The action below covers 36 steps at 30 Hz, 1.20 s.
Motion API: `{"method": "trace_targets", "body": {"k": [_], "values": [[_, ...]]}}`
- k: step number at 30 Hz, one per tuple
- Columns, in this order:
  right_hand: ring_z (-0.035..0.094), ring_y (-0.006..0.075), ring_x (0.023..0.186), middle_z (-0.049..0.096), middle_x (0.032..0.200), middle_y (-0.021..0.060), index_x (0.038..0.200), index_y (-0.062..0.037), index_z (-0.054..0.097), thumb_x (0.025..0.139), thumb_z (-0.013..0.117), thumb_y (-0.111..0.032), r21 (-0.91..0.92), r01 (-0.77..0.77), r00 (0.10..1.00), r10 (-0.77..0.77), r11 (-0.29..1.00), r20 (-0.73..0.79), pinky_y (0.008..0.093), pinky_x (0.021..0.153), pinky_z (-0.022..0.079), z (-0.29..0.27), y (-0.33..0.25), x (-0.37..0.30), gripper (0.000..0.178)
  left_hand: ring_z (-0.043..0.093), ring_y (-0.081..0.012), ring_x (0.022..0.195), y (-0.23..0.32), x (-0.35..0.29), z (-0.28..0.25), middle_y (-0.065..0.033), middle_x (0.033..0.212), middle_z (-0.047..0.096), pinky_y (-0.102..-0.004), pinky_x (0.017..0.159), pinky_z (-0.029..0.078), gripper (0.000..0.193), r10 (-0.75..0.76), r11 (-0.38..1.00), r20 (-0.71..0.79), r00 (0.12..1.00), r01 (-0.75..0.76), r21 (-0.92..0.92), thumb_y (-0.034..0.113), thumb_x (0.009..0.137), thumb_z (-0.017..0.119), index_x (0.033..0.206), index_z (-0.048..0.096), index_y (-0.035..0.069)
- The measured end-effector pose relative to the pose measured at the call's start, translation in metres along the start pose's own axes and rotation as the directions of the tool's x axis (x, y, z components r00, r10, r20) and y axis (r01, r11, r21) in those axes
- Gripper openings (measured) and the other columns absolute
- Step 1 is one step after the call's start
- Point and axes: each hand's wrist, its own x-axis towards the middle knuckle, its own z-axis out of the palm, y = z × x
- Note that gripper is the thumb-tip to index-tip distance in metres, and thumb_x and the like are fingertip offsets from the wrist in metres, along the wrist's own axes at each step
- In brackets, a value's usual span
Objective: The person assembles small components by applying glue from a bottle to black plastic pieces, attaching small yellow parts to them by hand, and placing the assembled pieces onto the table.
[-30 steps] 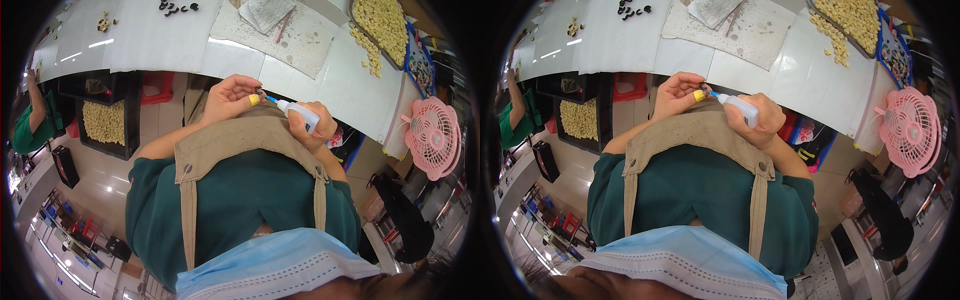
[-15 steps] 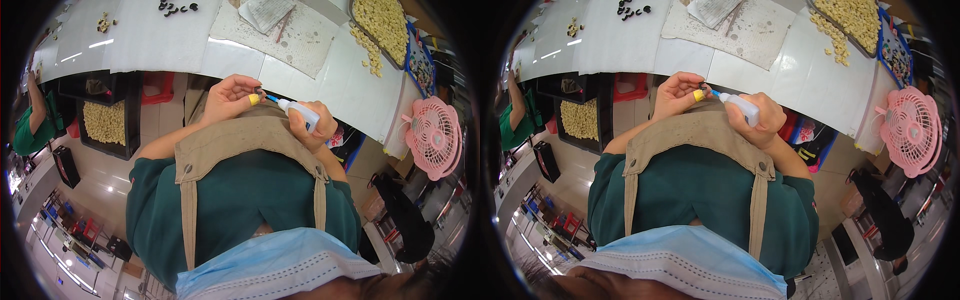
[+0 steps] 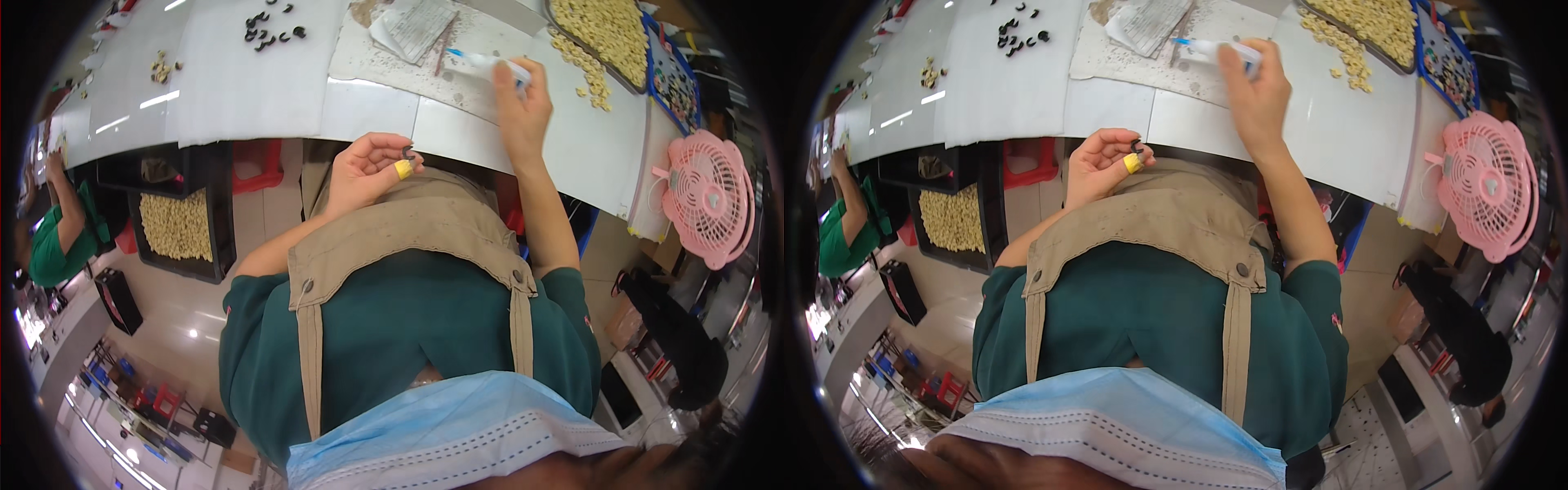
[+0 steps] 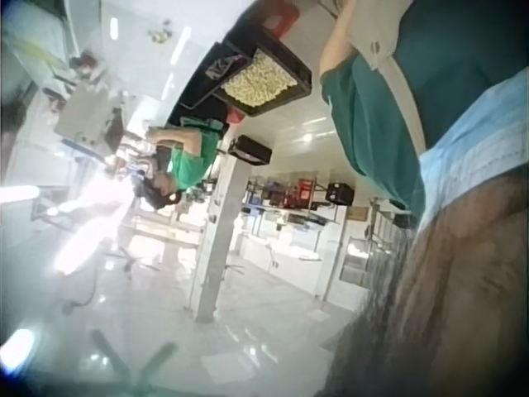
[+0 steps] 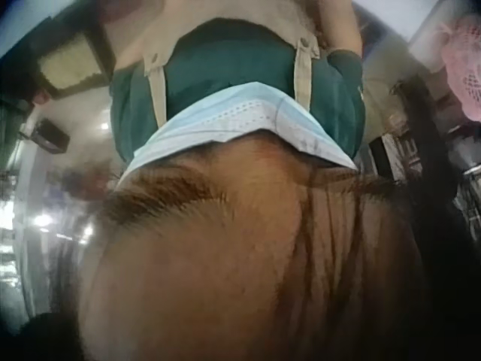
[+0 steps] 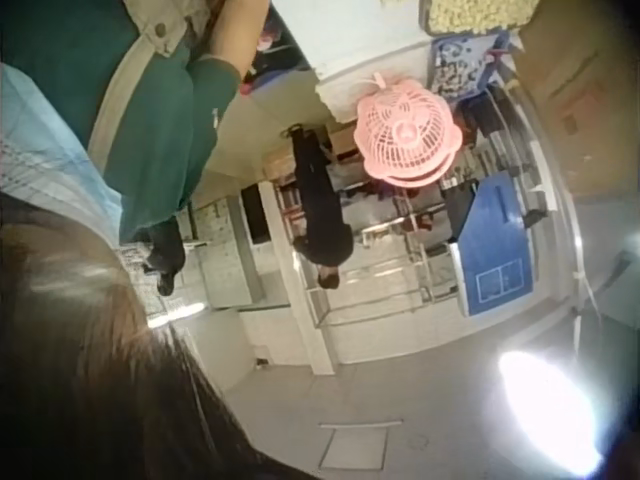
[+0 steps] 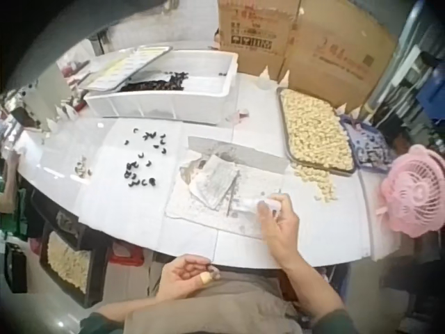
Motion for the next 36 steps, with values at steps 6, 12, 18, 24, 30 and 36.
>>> {"method": "trace_targets", "body": {"k": [6, 12, 18, 24, 30, 36], "values": [[0.053, 0.0269, 0.080, 0.059, 0.081, 0.0100, 0.088, -0.0052, 0.059, 0.079, 0.064, -0.028, -0.433, 0.457, 0.873, -0.485, 0.777, 0.050, 0.0352, 0.071, 0.042, 0.003, 0.017, 0.019, 0.024, 0.062, -0.0179, 0.086, 0.000, -0.001, -0.006, -0.0132, 0.094, 0.061, -0.0285, 0.080, 0.050, 0.028, 0.012, 1.000, -0.032, 0.999, -0.012, 0.024, -0.007, 0.079, 0.059, 0.106, 0.051, -0.005], [0.057, 0.0230, 0.080, 0.061, 0.087, 0.0077, 0.097, -0.0062, 0.061, 0.084, 0.057, -0.017, -0.464, 0.231, 0.927, -0.338, 0.855, -0.161, 0.0327, 0.072, 0.046, -0.071, 0.027, 0.035, 0.017, 0.061, -0.0178, 0.086, 0.004, 0.002, -0.005, -0.0122, 0.093, 0.061, -0.0278, 0.080, 0.050, 0.027, 0.027, 1.000, -0.007, 1.000, -0.027, -0.004, -0.006, 0.079, 0.059, 0.105, 0.052, -0.004], [0.058, 0.0232, 0.076, 0.059, 0.088, 0.0115, 0.096, -0.0041, 0.062, 0.084, 0.057, -0.016, -0.752, 0.240, 0.886, -0.455, 0.614, -0.089, 0.0321, 0.071, 0.047, -0.099, 0.053, 0.039, 0.018, 0.062, -0.0179, 0.087, 0.007, 0.004, 0.002, -0.0122, 0.093, 0.061, -0.0281, 0.080, 0.050, 0.027, 0.029, 0.999, -0.003, 1.000, -0.029, 0.024, -0.006, 0.079, 0.059, 0.105, 0.053, -0.004], [0.057, 0.0163, 0.076, 0.058, 0.092, 0.0089, 0.096, -0.0031, 0.064, 0.081, 0.060, -0.007, -0.473, 0.289, 0.926, -0.369, 0.832, -0.082, 0.0259, 0.069, 0.047, -0.080, 0.038, 0.024, 0.016, 0.062, -0.0193, 0.088, 0.012, 0.004, 0.007, -0.0128, 0.094, 0.062, -0.0294, 0.080, 0.051, 0.028, -0.018, 0.999, -0.017, 1.000, 0.019, 0.028, -0.003, 0.080, 0.060, 0.107, 0.053, -0.004], [0.057, 0.0129, 0.082, 0.060, 0.099, 0.0083, 0.101, -0.0020, 0.062, 0.079, 0.060, -0.001, -0.029, 0.367, 0.905, -0.350, 0.930, 0.243, 0.0234, 0.073, 0.046, -0.031, 0.008, -0.030, 0.022, 0.063, -0.0189, 0.088, 0.017, 0.003, 0.012, -0.0131, 0.100, 0.062, -0.0273, 0.075, 0.050, 0.030, -0.113, 0.990, -0.077, 0.991, 0.119, 0.076, 0.003, 0.081, 0.062, 0.109, 0.053, -0.001], [0.061, 0.0161, 0.077, 0.061, 0.094, 0.0096, 0.109, -0.0046, 0.059, 0.072, 0.065, 0.004, 0.151, 0.449, 0.782, -0.469, 0.881, 0.410, 0.0261, 0.066, 0.051, -0.007, -0.018, -0.052, 0.038, 0.061, -0.0173, 0.093, 0.021, 0.006, 0.013, -0.0121, 0.103, 0.062, -0.0246, 0.077, 0.048, 0.029, -0.179, 0.983, -0.007, 0.984, 0.179, -0.038, 0.003, 0.080, 0.063, 0.108, 0.054, -0.001]]}}
